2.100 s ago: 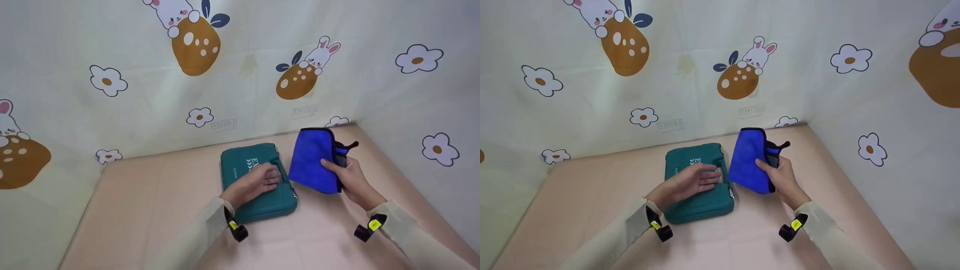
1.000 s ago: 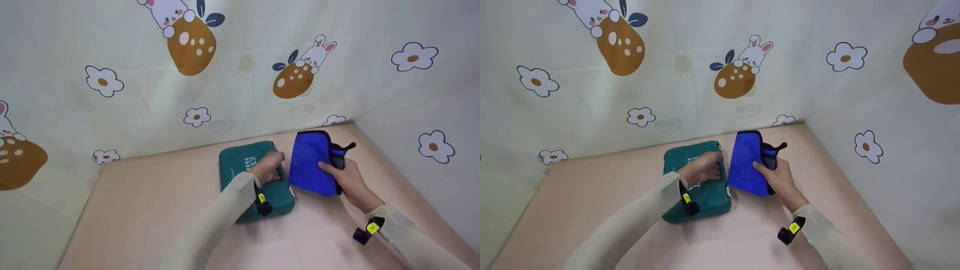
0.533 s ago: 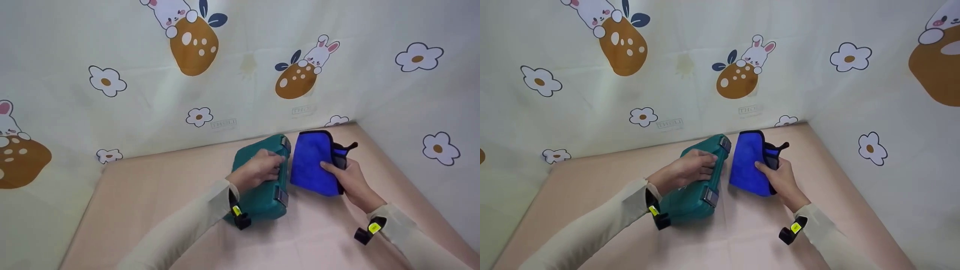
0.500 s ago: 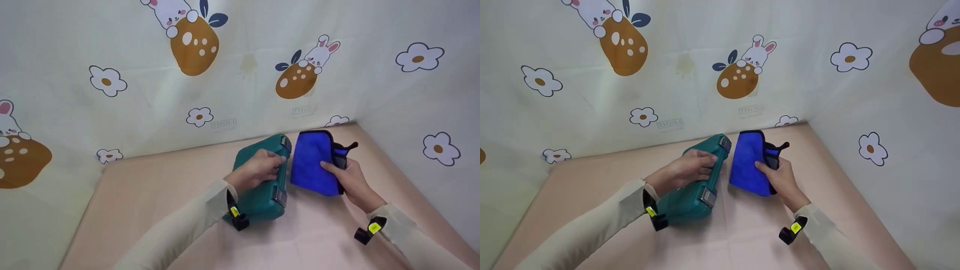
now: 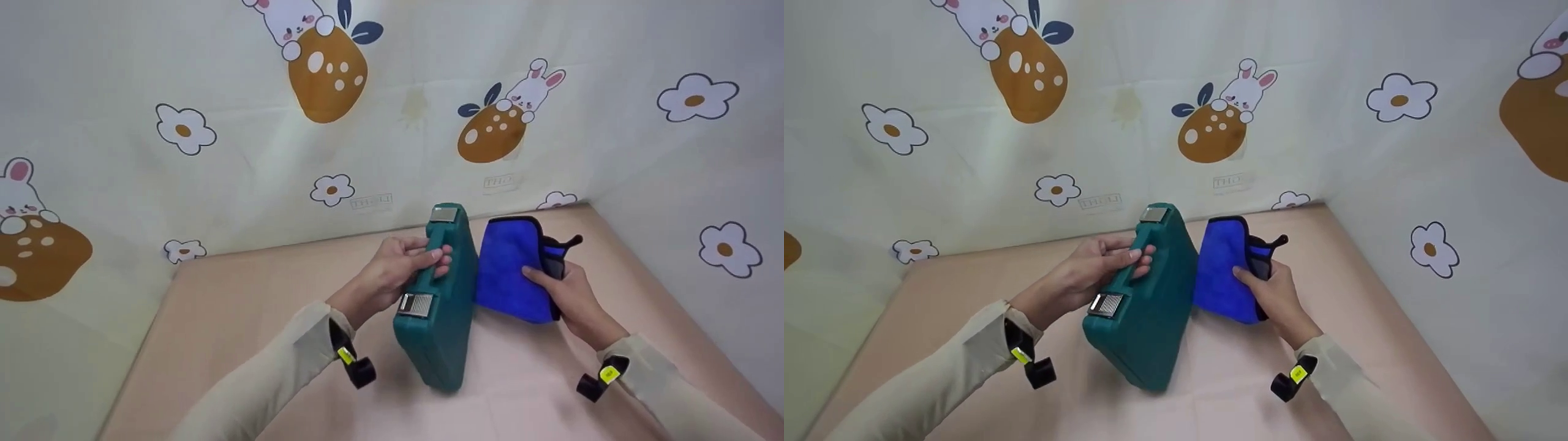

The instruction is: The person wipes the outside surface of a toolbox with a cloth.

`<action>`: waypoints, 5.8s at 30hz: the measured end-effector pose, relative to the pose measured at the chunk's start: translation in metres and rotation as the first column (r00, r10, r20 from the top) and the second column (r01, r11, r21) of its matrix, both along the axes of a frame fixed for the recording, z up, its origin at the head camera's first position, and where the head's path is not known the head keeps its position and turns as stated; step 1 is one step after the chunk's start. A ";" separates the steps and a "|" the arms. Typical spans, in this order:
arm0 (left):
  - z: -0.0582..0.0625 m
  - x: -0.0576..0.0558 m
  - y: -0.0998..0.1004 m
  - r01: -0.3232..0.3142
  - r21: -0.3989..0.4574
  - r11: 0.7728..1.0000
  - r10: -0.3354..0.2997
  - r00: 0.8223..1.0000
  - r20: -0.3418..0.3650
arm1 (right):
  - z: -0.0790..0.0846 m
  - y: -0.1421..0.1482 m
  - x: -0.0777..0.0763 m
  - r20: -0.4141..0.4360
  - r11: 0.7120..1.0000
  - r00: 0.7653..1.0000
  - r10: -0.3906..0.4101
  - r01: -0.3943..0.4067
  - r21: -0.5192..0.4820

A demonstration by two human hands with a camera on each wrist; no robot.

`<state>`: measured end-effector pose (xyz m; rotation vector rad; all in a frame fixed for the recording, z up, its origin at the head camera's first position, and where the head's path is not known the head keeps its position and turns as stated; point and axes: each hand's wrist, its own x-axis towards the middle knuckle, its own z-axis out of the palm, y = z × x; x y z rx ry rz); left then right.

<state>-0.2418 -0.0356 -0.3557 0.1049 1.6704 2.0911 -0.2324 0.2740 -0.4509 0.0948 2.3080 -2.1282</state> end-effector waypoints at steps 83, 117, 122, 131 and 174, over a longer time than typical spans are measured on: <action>-0.143 -0.030 -0.058 -0.215 -0.314 0.925 0.177 0.974 -0.145 | 0.001 -0.097 -0.099 0.030 0.239 0.771 0.636 -0.233 0.943; -0.144 -0.031 -0.062 -0.187 -0.413 0.891 0.112 0.974 -0.198 | 0.018 -0.186 -0.103 0.205 0.074 0.723 0.659 -0.334 0.940; -0.144 -0.029 -0.063 -0.188 -0.407 0.894 0.112 0.973 -0.204 | 0.022 -0.197 -0.104 0.234 0.064 0.736 0.635 -0.352 0.934; -0.145 -0.029 -0.065 -0.179 -0.449 0.875 0.089 0.973 -0.214 | 0.020 -0.199 -0.103 0.227 0.074 0.719 0.657 -0.361 0.930; -0.151 -0.025 -0.090 -0.107 -0.122 0.987 0.115 0.992 0.057 | 0.016 -0.206 -0.054 0.218 -0.067 0.567 0.795 -0.275 0.959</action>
